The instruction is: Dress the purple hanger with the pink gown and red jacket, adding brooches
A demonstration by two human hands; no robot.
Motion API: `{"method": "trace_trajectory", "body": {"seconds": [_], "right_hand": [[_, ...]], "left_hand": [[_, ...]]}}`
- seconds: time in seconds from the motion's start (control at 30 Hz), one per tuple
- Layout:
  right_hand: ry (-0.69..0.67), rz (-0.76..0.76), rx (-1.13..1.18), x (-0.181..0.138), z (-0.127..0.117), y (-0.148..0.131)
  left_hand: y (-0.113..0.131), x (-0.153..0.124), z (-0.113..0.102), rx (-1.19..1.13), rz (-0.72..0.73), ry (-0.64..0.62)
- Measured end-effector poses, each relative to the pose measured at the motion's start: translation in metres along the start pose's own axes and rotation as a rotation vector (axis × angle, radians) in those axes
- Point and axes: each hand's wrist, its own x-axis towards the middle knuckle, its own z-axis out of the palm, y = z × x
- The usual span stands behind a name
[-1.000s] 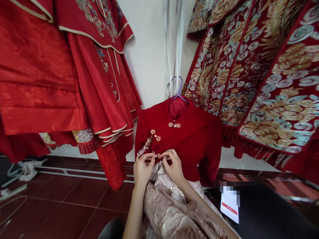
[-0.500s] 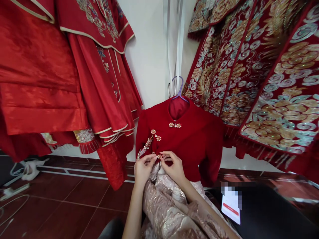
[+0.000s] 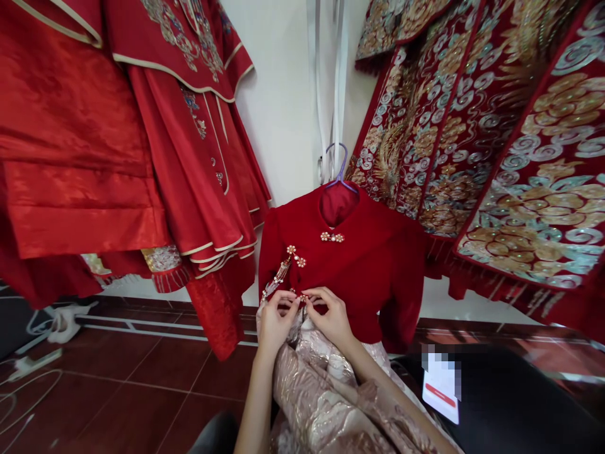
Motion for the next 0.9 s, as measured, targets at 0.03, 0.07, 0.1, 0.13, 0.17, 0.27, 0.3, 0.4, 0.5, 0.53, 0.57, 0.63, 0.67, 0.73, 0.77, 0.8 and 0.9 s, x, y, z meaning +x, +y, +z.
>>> {"method": "trace_trajectory", "body": {"seconds": [0.03, 0.07, 0.1, 0.13, 0.17, 0.27, 0.3, 0.4, 0.5, 0.53, 0.57, 0.63, 0.67, 0.73, 0.77, 0.8, 0.9], "right_hand": [[-0.003, 0.003, -0.002, 0.0, 0.0, 0.0], [-0.005, 0.005, -0.005, 0.0, 0.0, -0.001], [-0.006, 0.006, -0.009, 0.0, -0.001, -0.001], [-0.008, 0.005, -0.014, 0.001, -0.001, -0.002], [-0.009, 0.003, -0.018, 0.001, -0.002, -0.002], [-0.019, 0.003, -0.022, 0.001, -0.001, -0.003], [-0.021, 0.004, -0.018, 0.0, -0.001, -0.003], [-0.014, 0.019, -0.005, 0.0, 0.002, -0.003], [-0.007, 0.166, 0.039, 0.005, -0.005, -0.009], [-0.048, 0.256, 0.087, 0.007, -0.012, -0.013], [-0.101, 0.359, 0.15, 0.011, -0.021, -0.017], [-0.284, 0.511, 0.325, 0.017, -0.044, -0.029], [-0.306, 0.555, 0.388, 0.02, -0.057, -0.034], [-0.276, 0.563, 0.445, 0.024, -0.08, -0.044], [-0.256, 0.558, 0.456, 0.024, -0.088, -0.048], [-0.24, 0.551, 0.462, 0.025, -0.094, -0.05], [-0.216, 0.558, 0.471, 0.023, -0.098, -0.054]], "left_hand": [[0.001, -0.001, 0.001, 0.017, 0.006, 0.01], [0.002, -0.001, 0.002, 0.034, 0.009, 0.02], [0.003, -0.002, 0.003, 0.047, 0.011, 0.032], [0.003, -0.002, 0.003, 0.054, 0.009, 0.048], [0.004, -0.002, 0.004, 0.055, 0.005, 0.062], [0.006, -0.001, 0.004, 0.046, -0.004, 0.076], [0.006, -0.001, 0.004, 0.04, -0.004, 0.068], [0.006, -0.002, 0.003, 0.002, -0.023, 0.048], [0.009, -0.004, 0.005, -0.142, -0.095, 0.058], [0.011, -0.003, 0.006, -0.214, -0.118, 0.075], [0.014, -0.001, 0.008, -0.287, -0.134, 0.095], [0.024, 0.007, 0.012, -0.415, -0.143, 0.147], [0.029, 0.014, 0.015, -0.47, -0.145, 0.156], [0.041, 0.029, 0.02, -0.584, -0.168, 0.133], [0.046, 0.036, 0.022, -0.647, -0.192, 0.115], [0.05, 0.043, 0.025, -0.711, -0.22, 0.1], [0.058, 0.054, 0.033, -0.863, -0.28, 0.098]]}}
